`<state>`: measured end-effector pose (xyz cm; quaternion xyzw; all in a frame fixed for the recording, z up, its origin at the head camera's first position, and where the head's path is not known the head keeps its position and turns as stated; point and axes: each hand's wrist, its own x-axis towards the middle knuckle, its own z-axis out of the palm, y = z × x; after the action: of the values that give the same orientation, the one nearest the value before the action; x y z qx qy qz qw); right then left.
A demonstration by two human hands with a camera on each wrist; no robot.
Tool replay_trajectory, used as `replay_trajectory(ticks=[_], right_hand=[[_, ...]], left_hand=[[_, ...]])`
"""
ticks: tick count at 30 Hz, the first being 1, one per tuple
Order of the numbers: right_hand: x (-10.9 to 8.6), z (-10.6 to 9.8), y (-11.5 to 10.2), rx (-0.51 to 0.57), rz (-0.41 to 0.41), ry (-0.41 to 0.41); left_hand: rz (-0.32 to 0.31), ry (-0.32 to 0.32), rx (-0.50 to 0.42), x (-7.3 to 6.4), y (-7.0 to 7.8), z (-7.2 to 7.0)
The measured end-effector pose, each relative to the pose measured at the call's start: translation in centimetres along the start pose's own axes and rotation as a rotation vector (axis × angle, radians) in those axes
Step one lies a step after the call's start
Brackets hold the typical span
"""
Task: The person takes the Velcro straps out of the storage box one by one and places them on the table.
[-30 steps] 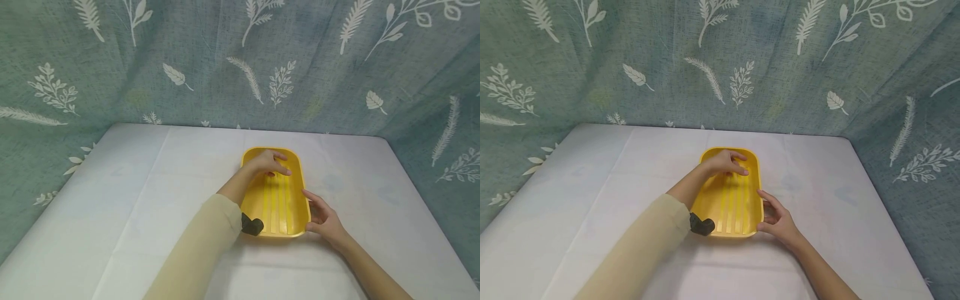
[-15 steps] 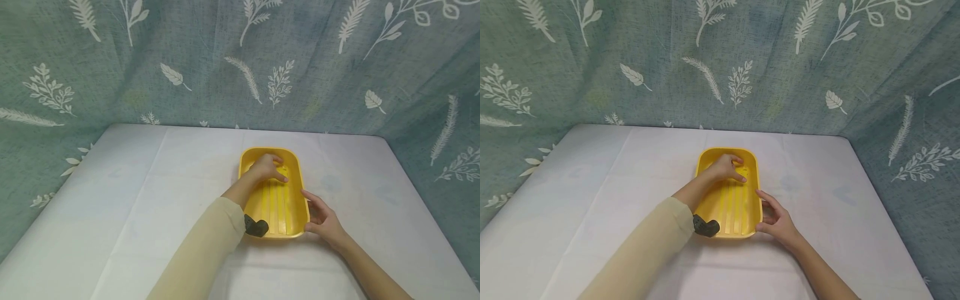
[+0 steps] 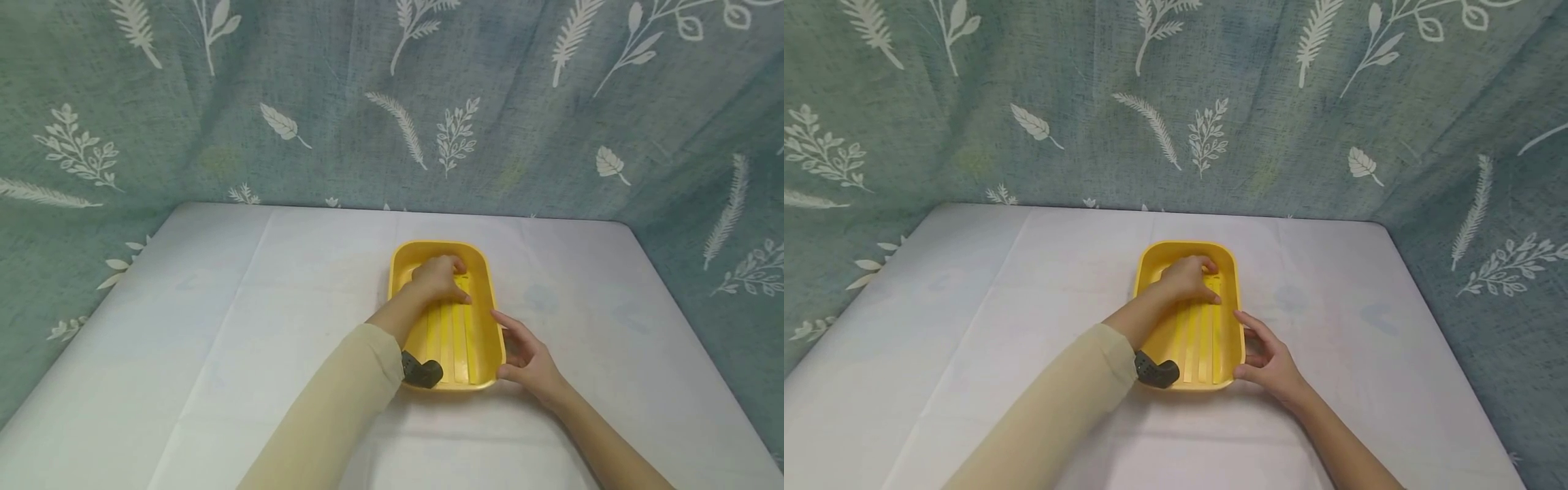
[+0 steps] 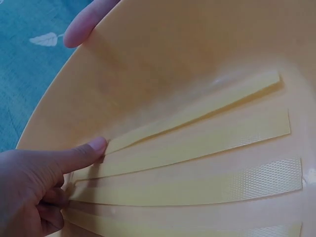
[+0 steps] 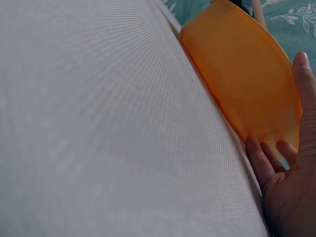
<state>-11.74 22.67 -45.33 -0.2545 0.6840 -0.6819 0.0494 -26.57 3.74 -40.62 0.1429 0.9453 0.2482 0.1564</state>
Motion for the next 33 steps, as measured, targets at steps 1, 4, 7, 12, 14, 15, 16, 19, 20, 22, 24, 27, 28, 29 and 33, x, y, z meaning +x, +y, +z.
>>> replay_trajectory(ticks=[1,4,7,12,14,15,16,19,20,22,24,27,28,29,33], right_hand=[[-0.02,-0.02,0.01,-0.004,0.004,0.0],[-0.09,-0.06,0.06,-0.013,0.007,-0.001],[-0.08,-0.06,0.04,-0.018,0.011,0.002],[-0.02,0.01,-0.01,-0.023,0.015,0.008],[-0.01,0.06,-0.01,-0.023,0.015,0.012],[0.0,0.09,0.0,-0.019,0.013,0.01],[0.01,0.11,0.02,-0.018,0.01,0.01],[0.04,0.19,0.07,-0.008,0.0,0.005],[0.04,0.2,0.08,-0.007,-0.003,0.002],[0.04,0.21,0.1,-0.007,-0.005,0.0],[0.01,0.2,0.13,-0.009,-0.003,0.002],[0.01,0.19,0.13,-0.006,0.002,0.005],[0.02,0.18,0.13,-0.006,0.005,0.007],[0.02,0.17,0.12,-0.004,0.004,0.007],[0.02,0.13,0.05,-0.004,0.004,0.011]], left_hand=[[0.007,0.0,0.003,-0.02,0.03,0.01],[0.031,-0.004,0.013,0.0,0.06,0.05],[0.052,-0.01,0.011,0.05,0.05,0.06],[0.135,-0.054,-0.084,0.13,-0.04,-0.02],[0.169,-0.077,-0.166,0.14,-0.11,-0.08],[0.18,-0.087,-0.219,0.16,-0.16,-0.09],[0.191,-0.093,-0.273,0.2,-0.22,-0.08],[0.209,-0.103,-0.426,0.28,-0.27,-0.09],[0.212,-0.107,-0.469,0.28,-0.25,-0.1],[0.209,-0.118,-0.549,0.26,-0.2,-0.13],[0.195,-0.13,-0.614,0.18,-0.12,-0.21],[0.165,-0.151,-0.712,0.0,0.08,-0.4],[0.16,-0.153,-0.734,-0.01,0.12,-0.46],[0.156,-0.157,-0.759,-0.04,0.18,-0.53],[0.166,-0.15,-0.825,-0.13,0.36,-0.87]])
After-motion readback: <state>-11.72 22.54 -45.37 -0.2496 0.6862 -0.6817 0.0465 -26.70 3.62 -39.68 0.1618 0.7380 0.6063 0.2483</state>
